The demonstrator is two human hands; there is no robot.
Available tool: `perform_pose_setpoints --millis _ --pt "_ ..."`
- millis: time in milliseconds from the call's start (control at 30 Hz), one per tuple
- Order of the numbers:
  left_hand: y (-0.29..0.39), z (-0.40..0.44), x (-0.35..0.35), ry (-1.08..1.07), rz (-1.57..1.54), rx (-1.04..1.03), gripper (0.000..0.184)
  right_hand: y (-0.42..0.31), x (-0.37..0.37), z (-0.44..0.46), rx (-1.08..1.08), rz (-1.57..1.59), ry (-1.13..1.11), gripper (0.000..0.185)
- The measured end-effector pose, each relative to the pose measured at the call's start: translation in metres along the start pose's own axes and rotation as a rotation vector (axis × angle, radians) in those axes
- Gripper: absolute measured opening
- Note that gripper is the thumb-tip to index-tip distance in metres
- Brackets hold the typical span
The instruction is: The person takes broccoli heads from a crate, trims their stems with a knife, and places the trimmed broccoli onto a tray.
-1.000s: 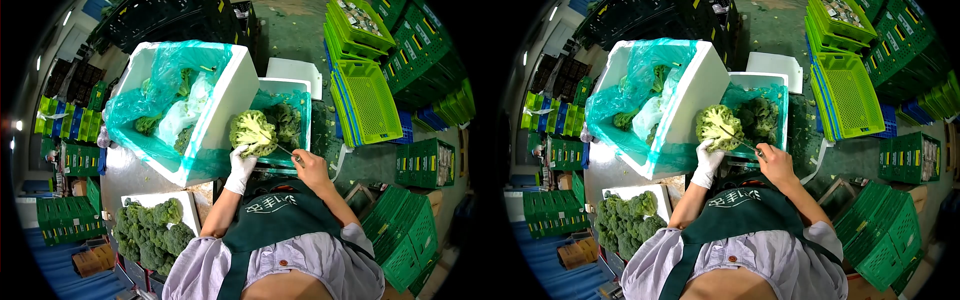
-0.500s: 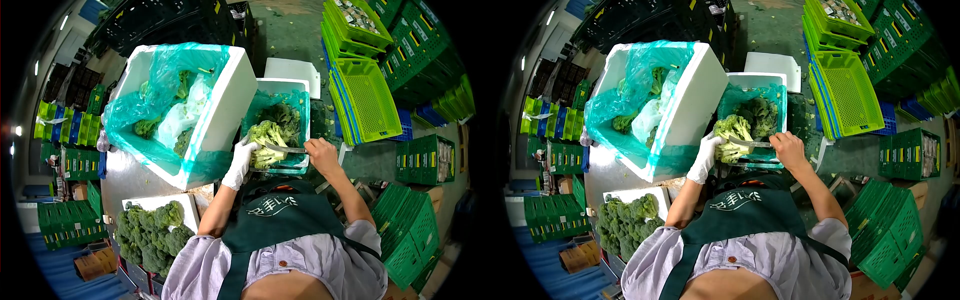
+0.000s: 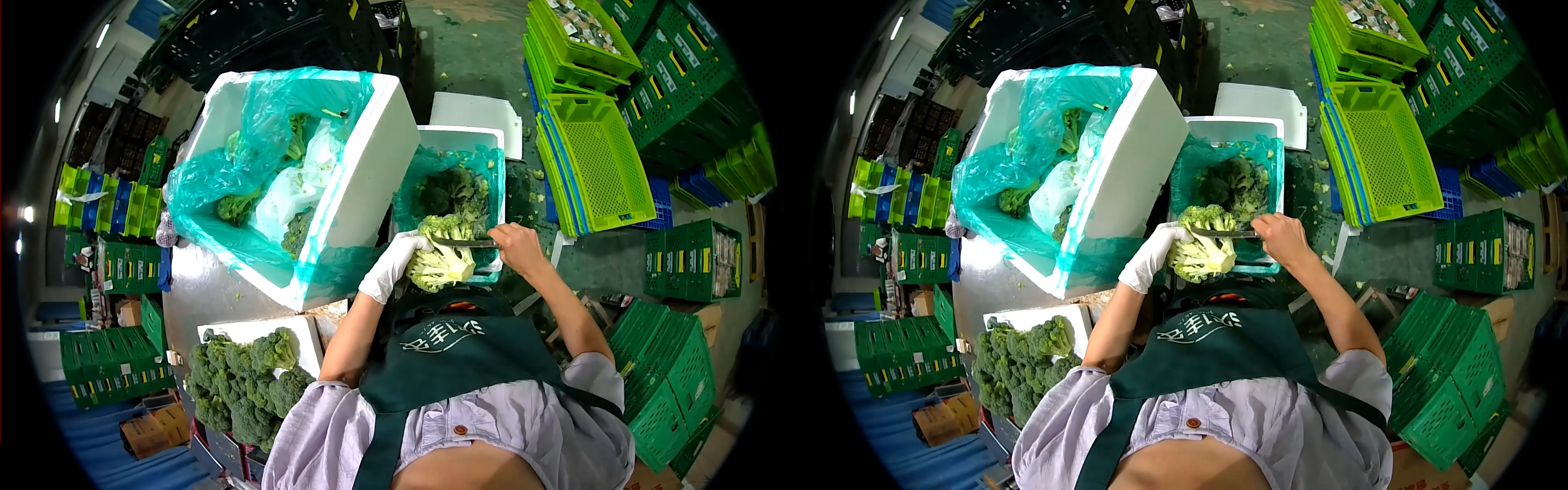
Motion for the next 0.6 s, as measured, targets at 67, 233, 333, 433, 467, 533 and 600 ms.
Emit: perform_pose_setpoints --millis 67,233,333,433,467,533,600 --pt "-0.002 0.002 0.0 -0.006 0.019 0.001 0.029 0.006 -0.009 -0.001 -0.025 -0.055 -0.048 0.017" --pt "-0.013 0.014 0.004 -0.031 0.025 0.021 0.025 0.019 -0.032 0.005 -0.188 -0.134 -0.232 0.015" --pt "-0.008 0.018 0.003 0.044 0.014 0.026 0.027 0.006 -0.031 0.013 -0.211 -0.234 -0.198 0.017" --pt "-0.003 0.02 0.006 0.025 -0.034 0.174 0.024 0.005 -0.033 0.017 -0.283 -0.318 -0.279 0.013" --pt "-0.006 0.022 0.011 0.026 -0.035 0.174 0.024 0.009 -0.036 0.019 -0.367 -0.372 -0.337 0.012" --pt "-0.012 0.029 0.018 -0.07 0.31 0.071 0.026 0.028 -0.04 0.021 -0.544 -0.332 -0.287 0.01" --pt "-0.025 0.034 0.024 -0.089 0.276 0.006 0.027 0.04 -0.031 0.018 -0.556 -0.158 -0.367 0.016"
Point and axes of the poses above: each hand's wrist, its own z-axis towards the middle knuckle, its own x-axis out of the back of the hand, y = z × x, the point moved 1 cm from there along z, towards the middle knuckle, and after that the axes turned 9 degrees about -z, right-handed, at the moved point
